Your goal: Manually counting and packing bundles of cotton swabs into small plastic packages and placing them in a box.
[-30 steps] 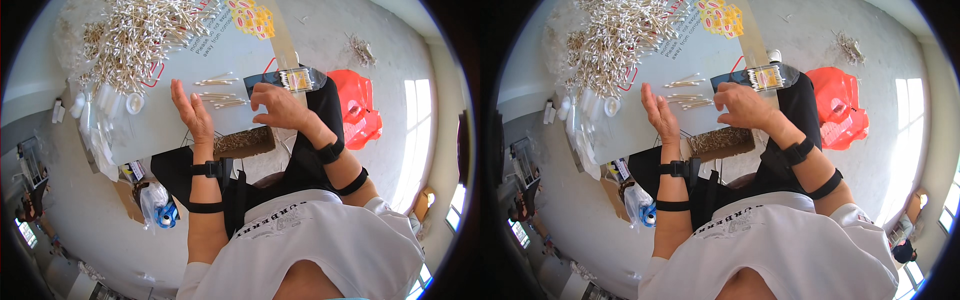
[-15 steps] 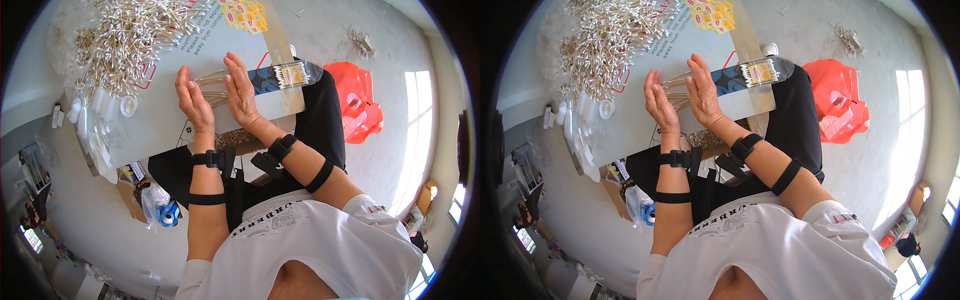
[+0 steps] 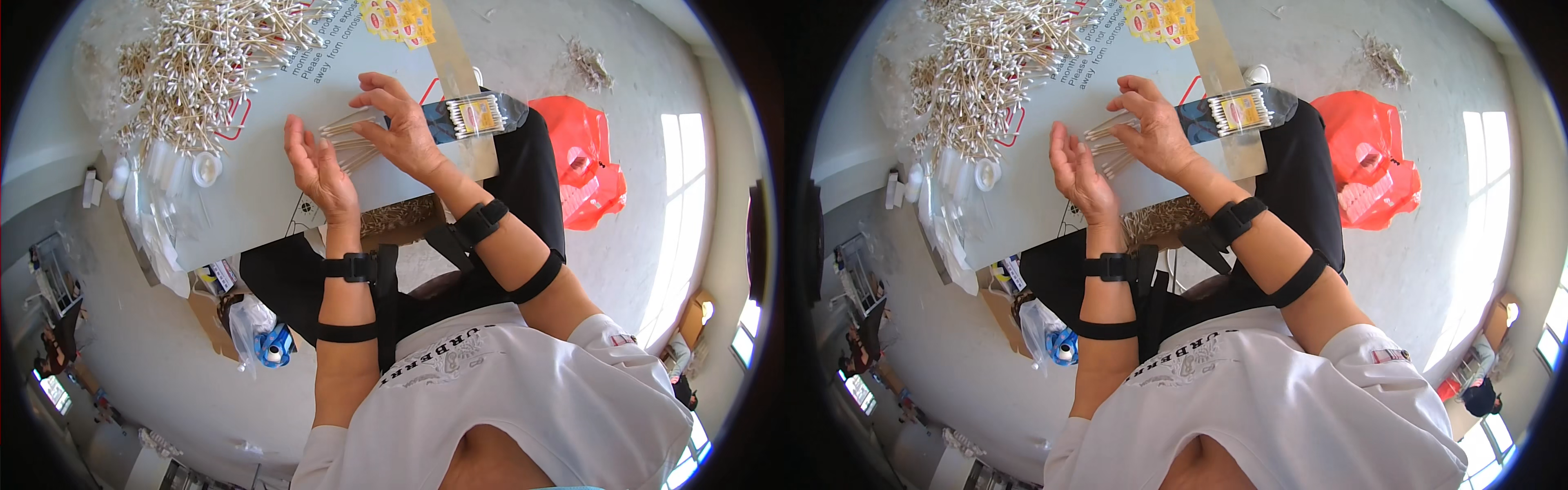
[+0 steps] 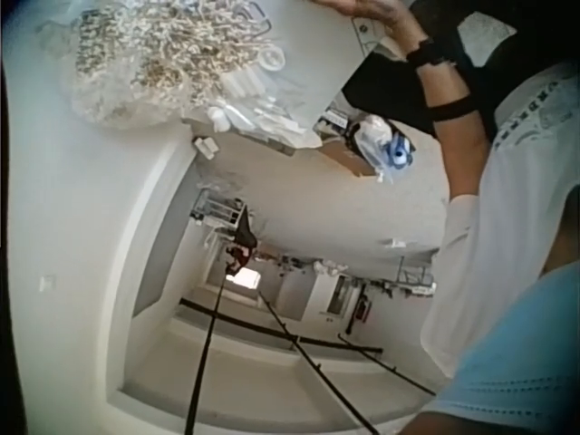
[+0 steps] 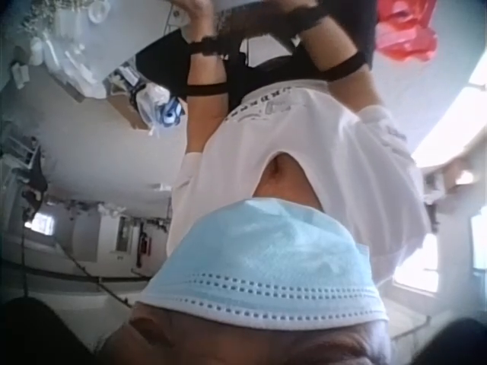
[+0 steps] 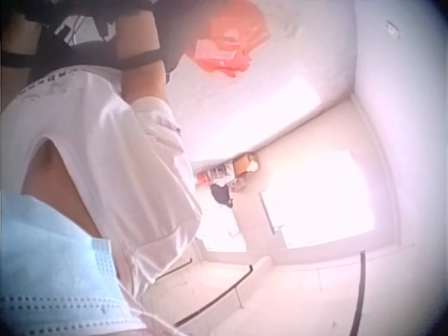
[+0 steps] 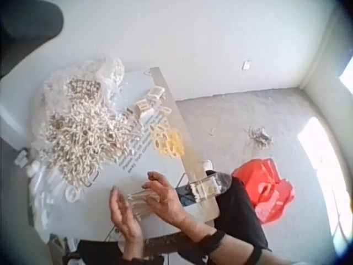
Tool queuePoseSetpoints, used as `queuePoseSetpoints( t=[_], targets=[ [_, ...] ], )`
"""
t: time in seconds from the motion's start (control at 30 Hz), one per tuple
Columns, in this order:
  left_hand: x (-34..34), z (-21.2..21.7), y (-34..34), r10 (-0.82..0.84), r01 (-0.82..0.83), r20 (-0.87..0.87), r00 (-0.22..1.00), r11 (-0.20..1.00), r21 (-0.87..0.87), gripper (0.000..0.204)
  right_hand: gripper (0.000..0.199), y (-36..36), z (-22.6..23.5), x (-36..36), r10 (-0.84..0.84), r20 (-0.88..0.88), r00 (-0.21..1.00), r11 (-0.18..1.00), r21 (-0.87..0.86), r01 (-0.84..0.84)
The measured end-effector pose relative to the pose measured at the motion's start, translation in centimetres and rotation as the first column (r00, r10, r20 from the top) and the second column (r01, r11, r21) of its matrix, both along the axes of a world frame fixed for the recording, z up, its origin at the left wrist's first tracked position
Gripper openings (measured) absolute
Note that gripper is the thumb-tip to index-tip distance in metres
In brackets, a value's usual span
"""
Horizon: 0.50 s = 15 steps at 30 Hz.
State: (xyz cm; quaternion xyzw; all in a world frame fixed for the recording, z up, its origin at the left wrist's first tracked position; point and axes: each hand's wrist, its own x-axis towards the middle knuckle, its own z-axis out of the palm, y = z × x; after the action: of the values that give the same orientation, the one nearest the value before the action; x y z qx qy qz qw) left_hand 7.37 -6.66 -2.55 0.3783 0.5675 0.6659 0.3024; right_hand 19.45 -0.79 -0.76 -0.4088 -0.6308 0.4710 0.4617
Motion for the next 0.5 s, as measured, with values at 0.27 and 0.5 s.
queuePoseSetpoints(
  t=[0.27, 0.5],
  targets=[
    [-0.2, 2.4, -2.1, -0.464, 0.062, -0.819, 0.337, 0.879, -0.473, 0.083, 0.018, 0.7, 0.8, 2.4, 0.097, 0.576, 0.812, 0.924, 0.25, -0.288],
    [-0.2, 1.5, -2.3, -0.491, 0.01, -0.822, 0.288, 0.86, -0.51, 0.086, 0.011, 1.7, 0.9, 1.5, 0.132, 0.716, 0.686, 0.888, 0.221, -0.402]
  ],
)
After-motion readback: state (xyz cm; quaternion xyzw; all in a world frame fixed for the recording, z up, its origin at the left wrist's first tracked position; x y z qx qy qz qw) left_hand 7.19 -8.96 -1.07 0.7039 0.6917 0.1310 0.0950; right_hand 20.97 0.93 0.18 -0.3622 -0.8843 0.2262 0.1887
